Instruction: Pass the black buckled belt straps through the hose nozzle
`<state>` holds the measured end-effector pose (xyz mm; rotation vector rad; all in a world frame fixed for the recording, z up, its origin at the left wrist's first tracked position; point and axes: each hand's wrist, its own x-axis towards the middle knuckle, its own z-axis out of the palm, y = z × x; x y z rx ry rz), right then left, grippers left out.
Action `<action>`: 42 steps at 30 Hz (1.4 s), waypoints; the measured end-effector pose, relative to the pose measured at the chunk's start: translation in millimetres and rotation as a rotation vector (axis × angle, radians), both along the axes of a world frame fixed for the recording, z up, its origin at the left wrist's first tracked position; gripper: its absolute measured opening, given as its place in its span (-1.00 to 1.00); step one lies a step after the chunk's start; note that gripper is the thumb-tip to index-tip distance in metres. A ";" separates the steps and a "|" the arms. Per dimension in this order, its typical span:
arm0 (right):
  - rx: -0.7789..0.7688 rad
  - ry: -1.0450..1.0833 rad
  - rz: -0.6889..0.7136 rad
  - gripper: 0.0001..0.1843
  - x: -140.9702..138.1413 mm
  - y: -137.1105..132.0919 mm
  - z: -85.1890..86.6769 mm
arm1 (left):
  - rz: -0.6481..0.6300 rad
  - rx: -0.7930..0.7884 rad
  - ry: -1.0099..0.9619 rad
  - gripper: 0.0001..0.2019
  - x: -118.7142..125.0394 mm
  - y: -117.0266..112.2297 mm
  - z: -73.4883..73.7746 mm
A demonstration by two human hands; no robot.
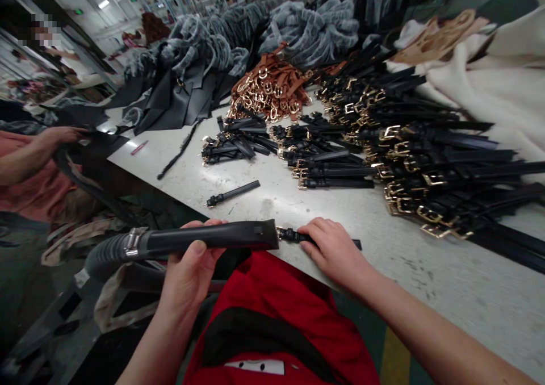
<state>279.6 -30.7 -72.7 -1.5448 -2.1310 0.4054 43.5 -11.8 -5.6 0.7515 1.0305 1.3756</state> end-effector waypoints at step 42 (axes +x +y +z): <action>-0.024 -0.022 -0.121 -0.83 20.2 -9.7 -8.6 | 0.000 -0.085 -0.122 -0.61 -2.6 11.9 -7.9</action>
